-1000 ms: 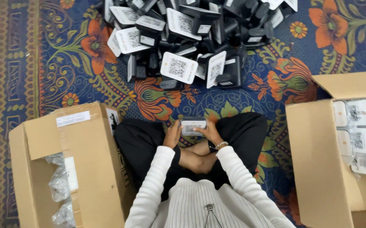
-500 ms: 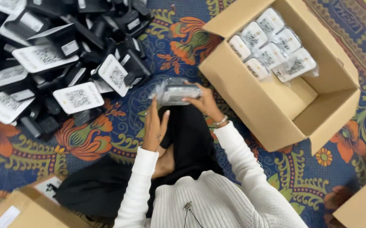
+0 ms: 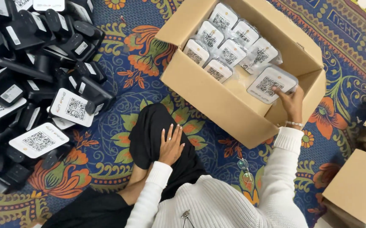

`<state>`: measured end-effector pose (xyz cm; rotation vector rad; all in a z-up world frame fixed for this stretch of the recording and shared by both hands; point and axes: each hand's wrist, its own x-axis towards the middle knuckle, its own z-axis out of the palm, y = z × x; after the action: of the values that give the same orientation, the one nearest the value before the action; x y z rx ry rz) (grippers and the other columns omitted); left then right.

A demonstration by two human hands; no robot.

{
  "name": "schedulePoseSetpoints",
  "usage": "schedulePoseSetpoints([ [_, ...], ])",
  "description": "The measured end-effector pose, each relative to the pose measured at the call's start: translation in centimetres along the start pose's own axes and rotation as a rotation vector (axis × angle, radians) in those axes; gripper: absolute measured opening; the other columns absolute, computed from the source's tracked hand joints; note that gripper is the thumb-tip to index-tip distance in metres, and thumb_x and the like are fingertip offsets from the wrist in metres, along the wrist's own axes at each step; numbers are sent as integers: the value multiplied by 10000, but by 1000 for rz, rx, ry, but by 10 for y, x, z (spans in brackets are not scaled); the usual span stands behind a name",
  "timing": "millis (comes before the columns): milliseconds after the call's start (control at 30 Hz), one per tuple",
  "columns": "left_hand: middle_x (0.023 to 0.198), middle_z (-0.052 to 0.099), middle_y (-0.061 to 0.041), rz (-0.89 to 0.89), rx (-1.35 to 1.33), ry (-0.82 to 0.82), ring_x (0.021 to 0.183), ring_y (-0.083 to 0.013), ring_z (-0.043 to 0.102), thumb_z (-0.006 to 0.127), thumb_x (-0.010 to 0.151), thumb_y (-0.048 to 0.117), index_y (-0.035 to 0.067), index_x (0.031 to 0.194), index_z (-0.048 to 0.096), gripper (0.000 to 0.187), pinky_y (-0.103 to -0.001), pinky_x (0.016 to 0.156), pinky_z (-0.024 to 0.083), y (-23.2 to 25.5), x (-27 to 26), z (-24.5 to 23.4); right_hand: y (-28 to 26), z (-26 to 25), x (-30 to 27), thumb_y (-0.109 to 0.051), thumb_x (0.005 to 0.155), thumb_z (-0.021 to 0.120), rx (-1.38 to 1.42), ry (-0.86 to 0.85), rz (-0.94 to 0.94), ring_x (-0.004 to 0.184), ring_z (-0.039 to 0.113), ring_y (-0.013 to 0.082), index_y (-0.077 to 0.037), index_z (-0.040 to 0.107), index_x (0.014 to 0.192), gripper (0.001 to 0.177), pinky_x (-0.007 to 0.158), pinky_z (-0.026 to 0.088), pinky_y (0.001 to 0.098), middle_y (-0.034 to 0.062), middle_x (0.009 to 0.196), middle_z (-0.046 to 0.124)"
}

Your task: The person packages small electronic items into plastic bags and places them in a cardboard box.

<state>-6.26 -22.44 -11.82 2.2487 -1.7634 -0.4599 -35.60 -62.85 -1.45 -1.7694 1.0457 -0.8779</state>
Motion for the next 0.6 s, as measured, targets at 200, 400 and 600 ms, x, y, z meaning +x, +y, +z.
schedulePoseSetpoints([
  [200,1645,297,-82,-22,15,0,1535,-311,192,624,939,363,41,1540,377,725,-575,1217,132,0,4,4,88,46,36,-74,909,831,-3,-127,170,986,680,134,27,676,1243,382,868,562,295,93,1131,745],
  [400,1645,287,-83,-56,26,-31,1536,-309,184,607,942,364,47,1537,383,710,-575,1217,125,5,8,2,138,89,91,-88,893,841,186,-18,127,998,712,155,37,660,1240,411,875,579,297,87,1147,751],
  [600,1645,286,-80,-112,10,-52,1536,-314,183,600,946,356,55,1529,394,688,-576,1217,116,9,17,2,138,99,75,-143,890,846,157,-30,387,920,704,155,6,676,1251,426,711,571,298,82,1094,742],
])
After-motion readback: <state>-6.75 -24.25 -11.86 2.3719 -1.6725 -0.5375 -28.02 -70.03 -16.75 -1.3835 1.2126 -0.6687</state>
